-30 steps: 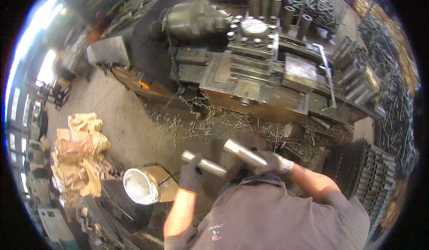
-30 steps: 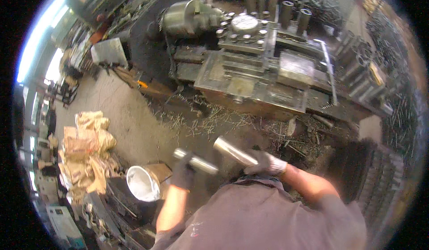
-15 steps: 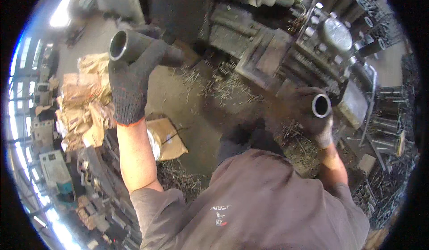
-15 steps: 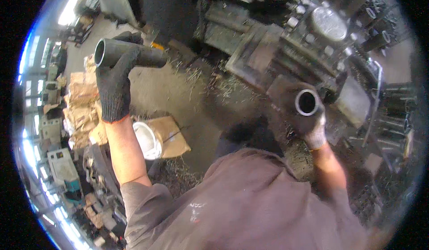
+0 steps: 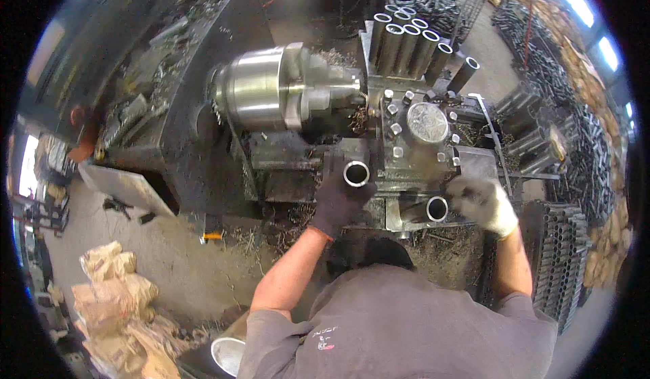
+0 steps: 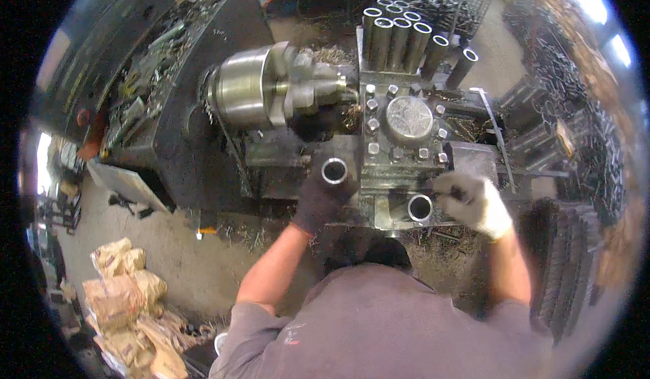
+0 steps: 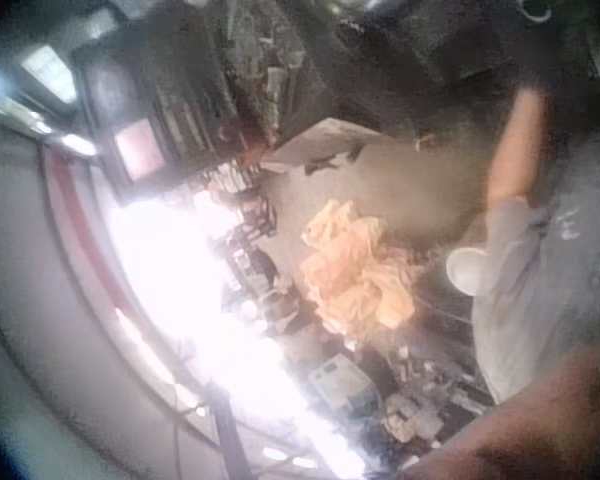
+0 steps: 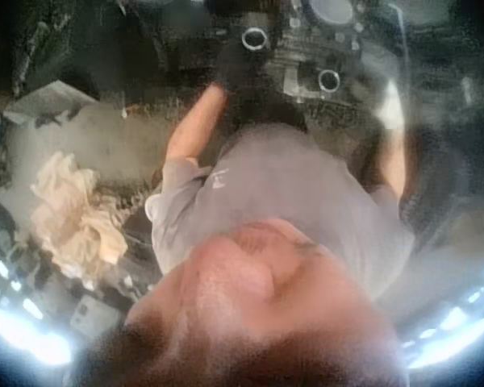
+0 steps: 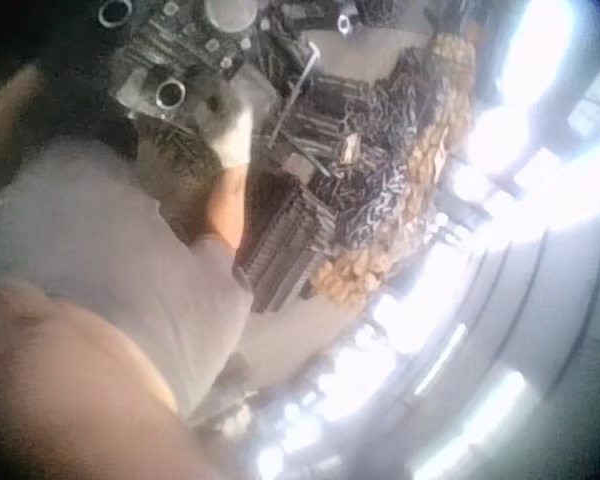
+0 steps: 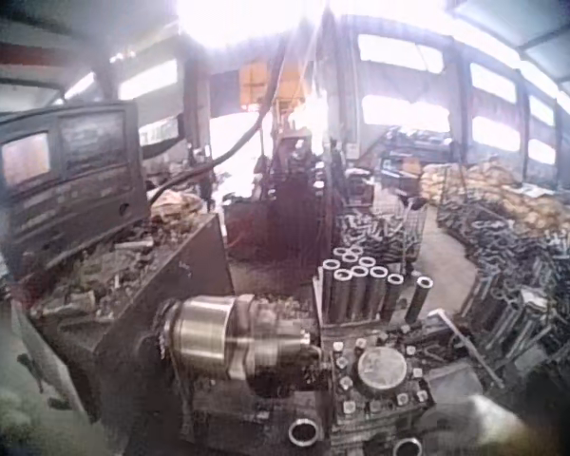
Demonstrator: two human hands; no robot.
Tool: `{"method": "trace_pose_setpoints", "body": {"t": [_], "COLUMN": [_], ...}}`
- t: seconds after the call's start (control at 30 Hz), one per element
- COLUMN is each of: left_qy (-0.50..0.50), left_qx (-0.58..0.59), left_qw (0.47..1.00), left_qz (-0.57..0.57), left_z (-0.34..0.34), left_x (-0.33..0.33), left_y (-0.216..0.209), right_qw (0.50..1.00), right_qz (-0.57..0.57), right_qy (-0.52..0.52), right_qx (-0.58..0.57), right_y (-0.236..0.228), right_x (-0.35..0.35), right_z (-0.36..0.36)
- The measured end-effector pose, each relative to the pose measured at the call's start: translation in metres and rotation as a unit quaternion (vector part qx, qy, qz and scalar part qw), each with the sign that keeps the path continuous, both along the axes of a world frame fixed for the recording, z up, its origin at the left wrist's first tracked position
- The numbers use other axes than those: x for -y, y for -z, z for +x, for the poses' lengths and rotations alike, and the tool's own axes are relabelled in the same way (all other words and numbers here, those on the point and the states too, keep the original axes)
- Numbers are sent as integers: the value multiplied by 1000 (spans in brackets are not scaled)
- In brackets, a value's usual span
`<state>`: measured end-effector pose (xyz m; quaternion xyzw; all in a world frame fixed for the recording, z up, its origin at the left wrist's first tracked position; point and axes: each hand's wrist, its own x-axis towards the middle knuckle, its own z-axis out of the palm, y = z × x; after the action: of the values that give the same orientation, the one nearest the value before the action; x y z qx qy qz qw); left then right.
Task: The person repeatedly picks up metal tubes from a nearby rack, inserts them into a lathe chuck, and removes them after a brief machine cycle. The person handles the tubes one at a time and places them back on the rack after each operation.
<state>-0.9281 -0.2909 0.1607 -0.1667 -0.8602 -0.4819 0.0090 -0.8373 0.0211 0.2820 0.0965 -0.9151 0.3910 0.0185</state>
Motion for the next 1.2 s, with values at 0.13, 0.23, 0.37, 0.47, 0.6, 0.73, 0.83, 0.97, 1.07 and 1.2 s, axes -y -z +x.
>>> {"method": "trace_pose_setpoints", "body": {"t": [0.13,0.23,0.37,0.47,0.6,0.73,0.83,0.97,1.07,1.2], "left_qy": [7,28,22,9,-89,-104,-119,-41,-11,-19], "left_qx": [3,45,58,47,101,67,7,-136,-202,-263], "left_qw": [998,997,998,998,989,989,992,989,979,960], "left_qz": [-64,-59,4,28,58,84,52,36,7,-96], "left_z": [-2,1,9,21,45,47,32,-4,-32,-65], "left_x": [-5,-6,5,31,79,101,94,77,68,53], "left_y": [10,5,-8,-8,7,15,2,-25,-42,-63], "right_qw": [987,995,980,929,869,979,948,841,794,888], "right_qz": [-65,13,148,177,456,29,95,430,461,250], "right_qy": [60,-20,-70,-246,-187,-30,-138,-324,-379,-379], "right_qx": [-138,-95,115,214,49,-199,-269,58,113,79], "right_y": [-55,-75,-19,39,60,35,20,16,20,26], "right_x": [25,50,82,75,74,92,96,67,48,57], "right_z": [-71,-164,-301,-354,-382,-377,-370,-376,-387,-384]}}
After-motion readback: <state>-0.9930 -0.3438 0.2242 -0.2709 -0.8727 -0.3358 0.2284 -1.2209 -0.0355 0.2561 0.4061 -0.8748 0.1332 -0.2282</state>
